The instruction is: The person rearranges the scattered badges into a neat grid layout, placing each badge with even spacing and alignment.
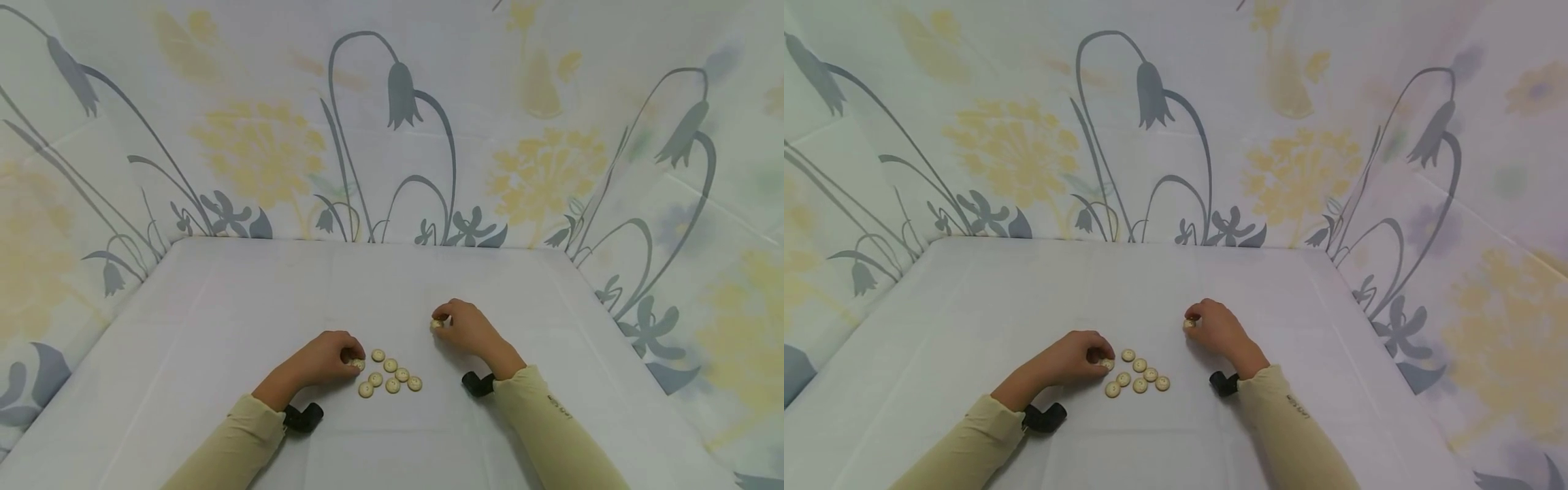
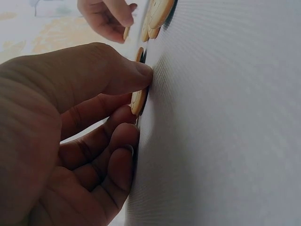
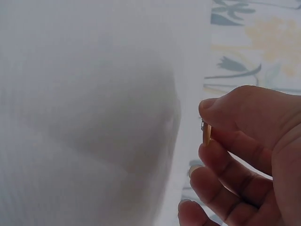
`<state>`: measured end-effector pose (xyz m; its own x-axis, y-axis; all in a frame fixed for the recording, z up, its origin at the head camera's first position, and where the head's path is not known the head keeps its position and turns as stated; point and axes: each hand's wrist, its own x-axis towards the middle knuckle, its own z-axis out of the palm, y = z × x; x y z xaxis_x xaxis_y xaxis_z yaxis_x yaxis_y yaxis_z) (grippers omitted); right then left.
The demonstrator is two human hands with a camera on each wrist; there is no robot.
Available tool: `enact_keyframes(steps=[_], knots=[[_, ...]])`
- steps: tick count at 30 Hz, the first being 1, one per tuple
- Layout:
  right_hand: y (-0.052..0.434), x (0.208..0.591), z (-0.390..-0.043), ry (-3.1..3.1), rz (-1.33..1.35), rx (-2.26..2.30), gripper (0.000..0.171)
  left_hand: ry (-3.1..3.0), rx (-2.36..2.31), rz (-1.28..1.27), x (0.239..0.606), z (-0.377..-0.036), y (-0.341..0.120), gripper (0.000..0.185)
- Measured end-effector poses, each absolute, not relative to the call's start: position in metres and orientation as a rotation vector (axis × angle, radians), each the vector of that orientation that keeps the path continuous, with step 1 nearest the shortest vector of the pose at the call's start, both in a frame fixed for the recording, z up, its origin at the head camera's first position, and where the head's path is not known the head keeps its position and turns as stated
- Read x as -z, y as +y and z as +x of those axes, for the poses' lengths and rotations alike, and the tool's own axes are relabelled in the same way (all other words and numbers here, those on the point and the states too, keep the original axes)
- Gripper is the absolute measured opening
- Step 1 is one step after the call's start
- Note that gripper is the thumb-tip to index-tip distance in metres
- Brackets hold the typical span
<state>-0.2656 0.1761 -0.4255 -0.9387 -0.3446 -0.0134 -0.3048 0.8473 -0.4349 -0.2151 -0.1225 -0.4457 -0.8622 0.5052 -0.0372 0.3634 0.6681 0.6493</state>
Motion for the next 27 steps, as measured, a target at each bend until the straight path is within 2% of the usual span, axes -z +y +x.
enact_keyframes(steps=[27], knots=[[0.231,0.428,-0.294,3.022,-0.324,0.641,0.031,2.679,-0.952,0.708,0.448,-0.215,-0.124,0.016]])
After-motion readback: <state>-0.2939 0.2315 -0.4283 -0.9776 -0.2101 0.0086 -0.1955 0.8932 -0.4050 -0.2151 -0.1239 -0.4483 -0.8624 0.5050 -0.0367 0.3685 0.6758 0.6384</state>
